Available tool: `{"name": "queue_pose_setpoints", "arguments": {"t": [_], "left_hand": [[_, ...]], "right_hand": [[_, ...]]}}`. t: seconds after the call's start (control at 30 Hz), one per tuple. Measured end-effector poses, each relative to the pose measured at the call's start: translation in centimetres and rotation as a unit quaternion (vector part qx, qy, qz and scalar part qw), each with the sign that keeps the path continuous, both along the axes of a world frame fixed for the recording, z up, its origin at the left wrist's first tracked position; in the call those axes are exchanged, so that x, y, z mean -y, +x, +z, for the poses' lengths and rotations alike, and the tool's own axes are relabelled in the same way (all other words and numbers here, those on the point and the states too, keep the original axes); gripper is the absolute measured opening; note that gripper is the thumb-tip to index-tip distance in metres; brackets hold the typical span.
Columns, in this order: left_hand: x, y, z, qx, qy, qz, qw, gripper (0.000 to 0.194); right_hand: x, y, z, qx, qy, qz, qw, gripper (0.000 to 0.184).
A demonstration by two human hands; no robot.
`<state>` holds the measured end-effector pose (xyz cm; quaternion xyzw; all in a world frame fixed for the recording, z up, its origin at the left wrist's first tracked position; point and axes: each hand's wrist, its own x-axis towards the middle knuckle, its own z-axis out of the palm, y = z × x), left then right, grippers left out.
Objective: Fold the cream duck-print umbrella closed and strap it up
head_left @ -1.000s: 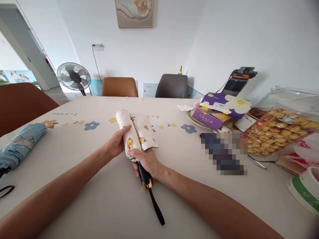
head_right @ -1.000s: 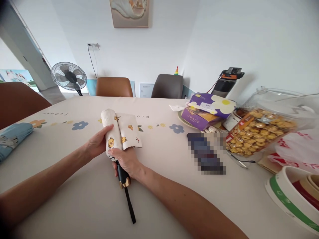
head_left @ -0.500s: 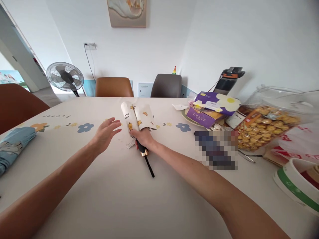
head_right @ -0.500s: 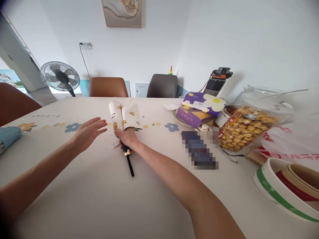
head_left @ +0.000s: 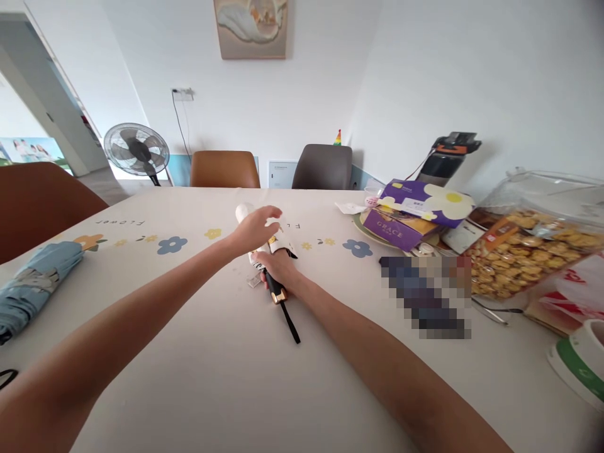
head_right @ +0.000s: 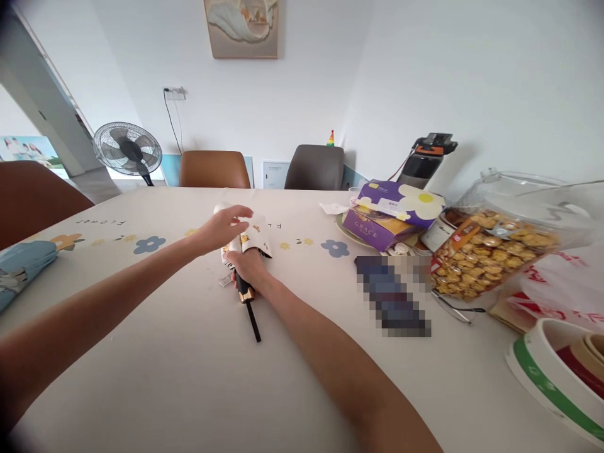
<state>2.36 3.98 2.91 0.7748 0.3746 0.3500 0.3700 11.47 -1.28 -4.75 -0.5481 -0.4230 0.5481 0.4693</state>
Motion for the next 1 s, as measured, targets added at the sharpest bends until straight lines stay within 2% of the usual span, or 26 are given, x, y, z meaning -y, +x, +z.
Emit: {"name": "queue_pose_setpoints", "arguments": {"t": [0.07,0.13,0.23,0.33,0.47,0.57,0.67,0.77,0.83,0.9,1.0], "left_hand": [[-1.3,2.1,0.1,-0.084,0.007,-0.047,0.995,0.02],[-2.7,3.9,-0.2,-0.153,0.009,-0.088,0.984,0.022],[-4.7,5.8,-1.1,-0.232,-0.003,-0.095,0.968,0.028],[-6.0,6.8,-2.1,-0.245,-0.019,-0.09,0.965,0.026],[-6.3,7.4,-2.7,-0.187,0.0,-0.099,0.977,0.024],[-6.2,7.8,-2.8,-0.227,0.029,-0.124,0.966,0.029],[-6.2,8.0,-2.8,-0.276,0.059,-0.151,0.947,0.032],[-6.3,7.8,-2.2,-0.263,0.078,-0.149,0.95,0.026],[-6.3,7.1,-1.3,-0.239,0.115,-0.128,0.956,0.019],[-6.1,5.9,-0.3,-0.21,0.185,-0.094,0.955,0.014],[-5.8,2.9,0.9,-0.157,0.293,-0.028,0.943,0.014]], "right_hand": [[0.0,0.0,0.0,0.004,-0.008,0.001,1.0,0.031],[0.0,0.1,-0.1,0.01,-0.016,0.006,1.0,0.031],[0.1,0.1,0.0,0.006,-0.019,0.014,1.0,0.032],[0.3,0.1,0.0,0.001,-0.023,0.021,1.0,0.028],[0.2,0.1,-0.1,0.001,-0.033,0.023,0.999,0.027],[0.1,0.0,-0.2,0.0,-0.045,0.025,0.999,0.028],[0.2,0.0,0.0,0.001,-0.043,0.026,0.999,0.028],[0.4,0.1,0.3,-0.003,-0.017,0.023,1.0,0.028],[0.4,0.0,0.5,0.004,-0.011,0.016,1.0,0.027],[0.3,0.0,0.5,0.017,-0.015,0.01,1.0,0.025],[-0.1,-0.1,0.1,0.023,-0.014,0.008,1.0,0.023]]}}
